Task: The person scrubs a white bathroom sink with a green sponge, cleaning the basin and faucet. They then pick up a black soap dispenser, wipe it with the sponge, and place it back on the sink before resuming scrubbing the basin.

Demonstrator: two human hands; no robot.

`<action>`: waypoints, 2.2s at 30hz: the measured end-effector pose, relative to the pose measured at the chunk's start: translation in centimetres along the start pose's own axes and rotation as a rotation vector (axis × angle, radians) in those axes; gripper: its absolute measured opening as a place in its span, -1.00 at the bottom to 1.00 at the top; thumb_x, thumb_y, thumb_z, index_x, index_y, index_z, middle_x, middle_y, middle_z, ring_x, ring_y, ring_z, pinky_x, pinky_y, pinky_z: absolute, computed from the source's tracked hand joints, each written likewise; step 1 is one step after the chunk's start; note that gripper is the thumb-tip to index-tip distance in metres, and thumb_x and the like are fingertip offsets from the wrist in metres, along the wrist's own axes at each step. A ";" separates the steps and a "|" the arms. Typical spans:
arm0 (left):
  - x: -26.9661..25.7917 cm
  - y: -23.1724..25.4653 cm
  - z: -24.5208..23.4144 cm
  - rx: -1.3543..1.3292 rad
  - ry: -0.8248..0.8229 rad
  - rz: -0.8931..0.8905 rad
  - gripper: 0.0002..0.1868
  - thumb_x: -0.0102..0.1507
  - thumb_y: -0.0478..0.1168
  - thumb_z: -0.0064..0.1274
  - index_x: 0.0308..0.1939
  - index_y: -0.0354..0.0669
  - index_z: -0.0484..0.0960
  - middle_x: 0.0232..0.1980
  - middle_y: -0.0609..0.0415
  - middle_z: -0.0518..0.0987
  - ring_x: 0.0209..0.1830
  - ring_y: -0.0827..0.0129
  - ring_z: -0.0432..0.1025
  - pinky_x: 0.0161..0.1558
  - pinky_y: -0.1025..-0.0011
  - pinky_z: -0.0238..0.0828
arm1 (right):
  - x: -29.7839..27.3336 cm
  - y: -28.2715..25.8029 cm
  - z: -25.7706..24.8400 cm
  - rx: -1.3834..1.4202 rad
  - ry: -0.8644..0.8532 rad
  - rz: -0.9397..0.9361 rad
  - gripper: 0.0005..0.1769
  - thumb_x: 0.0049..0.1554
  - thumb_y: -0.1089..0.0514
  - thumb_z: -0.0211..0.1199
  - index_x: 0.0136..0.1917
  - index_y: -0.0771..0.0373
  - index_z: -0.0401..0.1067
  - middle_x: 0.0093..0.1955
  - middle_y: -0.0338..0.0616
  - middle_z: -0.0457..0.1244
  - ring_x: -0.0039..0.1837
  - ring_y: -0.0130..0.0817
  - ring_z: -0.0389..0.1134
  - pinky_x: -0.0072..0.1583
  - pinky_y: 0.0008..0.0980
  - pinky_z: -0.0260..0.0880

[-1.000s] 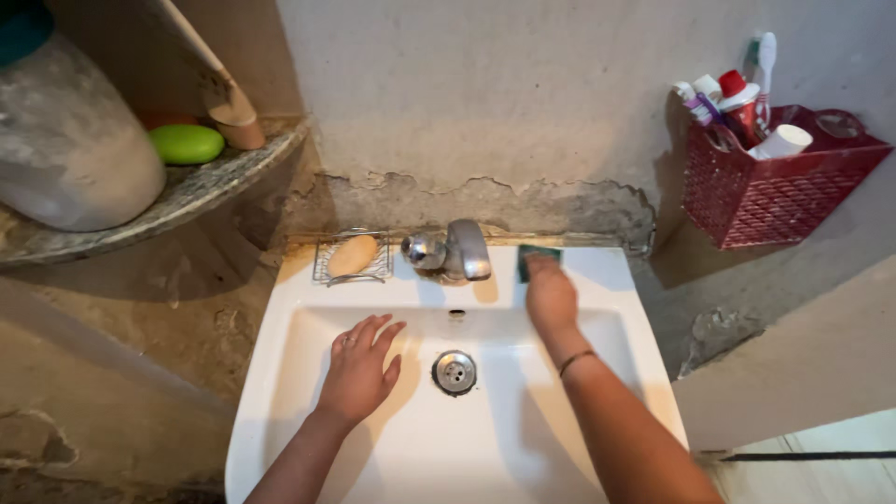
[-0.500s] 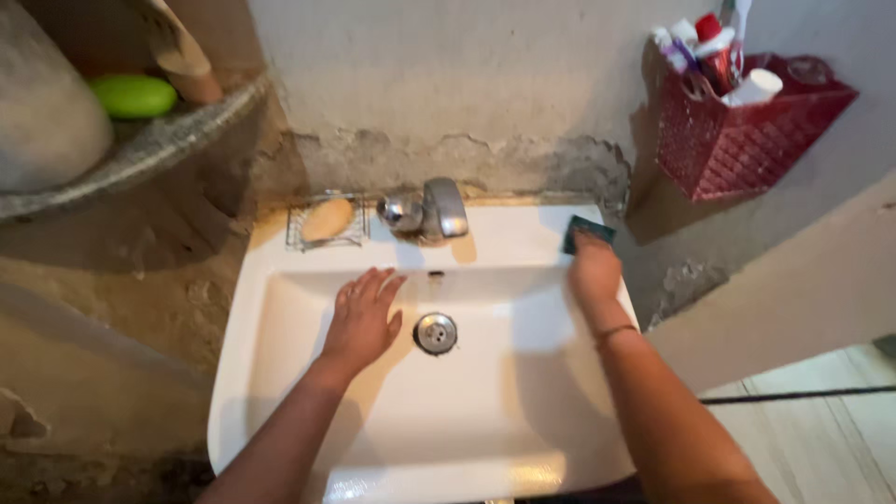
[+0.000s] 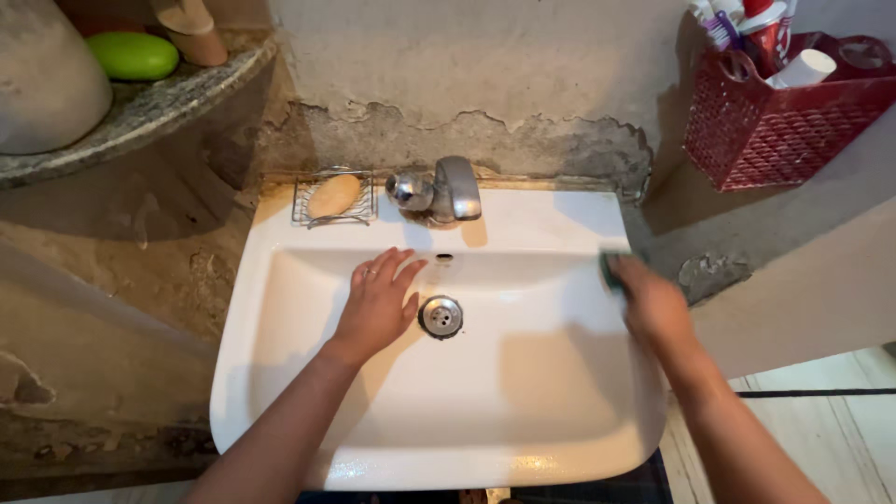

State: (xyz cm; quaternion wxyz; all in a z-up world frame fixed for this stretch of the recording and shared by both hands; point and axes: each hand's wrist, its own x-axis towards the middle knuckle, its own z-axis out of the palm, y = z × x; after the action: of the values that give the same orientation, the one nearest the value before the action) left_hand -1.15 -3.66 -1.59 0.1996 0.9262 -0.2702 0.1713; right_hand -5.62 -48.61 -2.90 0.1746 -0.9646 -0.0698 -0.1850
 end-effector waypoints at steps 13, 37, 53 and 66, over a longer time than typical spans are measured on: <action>1.2 3.6 1.8 -0.136 -0.074 0.136 -0.45 0.17 -0.23 0.14 0.27 -0.02 0.49 0.39 -0.01 0.38 0.45 0.07 0.21 0.35 0.02 0.08 | 2.8 0.7 -0.1 -0.235 -0.171 -0.192 -0.31 -0.14 0.46 0.06 0.24 0.08 0.50 0.49 -0.06 0.21 0.47 -0.04 0.23 0.33 -0.16 0.35; -0.4 0.5 0.7 -0.074 -0.219 0.021 -0.47 0.20 -0.13 0.17 0.26 0.05 0.50 0.40 0.05 0.37 0.45 0.12 0.19 0.32 -0.02 0.12 | -7.4 -6.4 10.8 -0.359 -1.084 -0.440 -0.78 0.13 0.26 0.05 0.03 0.29 0.43 0.00 0.11 0.38 -0.04 0.02 0.44 0.00 -0.05 0.47; -3.7 -2.7 -1.4 -0.015 -0.281 -0.099 -0.45 0.19 -0.12 0.15 0.28 0.07 0.48 0.41 0.06 0.34 0.46 0.14 0.17 0.34 0.03 0.13 | -4.7 -14.3 22.2 -0.185 -0.820 -0.466 -0.72 0.19 0.12 0.06 -0.12 0.25 0.56 -0.02 0.14 0.42 0.01 0.05 0.45 0.06 -0.04 0.48; -5.4 -5.1 -3.6 0.030 -0.317 -0.150 -0.44 0.20 -0.09 0.14 0.30 0.08 0.46 0.42 0.05 0.32 0.46 0.13 0.15 0.35 0.02 0.09 | -4.2 -14.7 23.7 -0.415 -0.840 -0.337 -0.66 0.14 0.22 0.03 0.12 0.39 0.47 0.12 0.15 0.39 0.12 0.01 0.47 0.07 -0.09 0.47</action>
State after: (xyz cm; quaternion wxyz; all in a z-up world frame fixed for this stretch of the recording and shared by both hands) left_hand -3.31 4.30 -2.25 0.1528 0.9620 -0.2260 0.0116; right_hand -4.52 -26.64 -20.58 -0.0967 -0.9454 -0.2509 0.1840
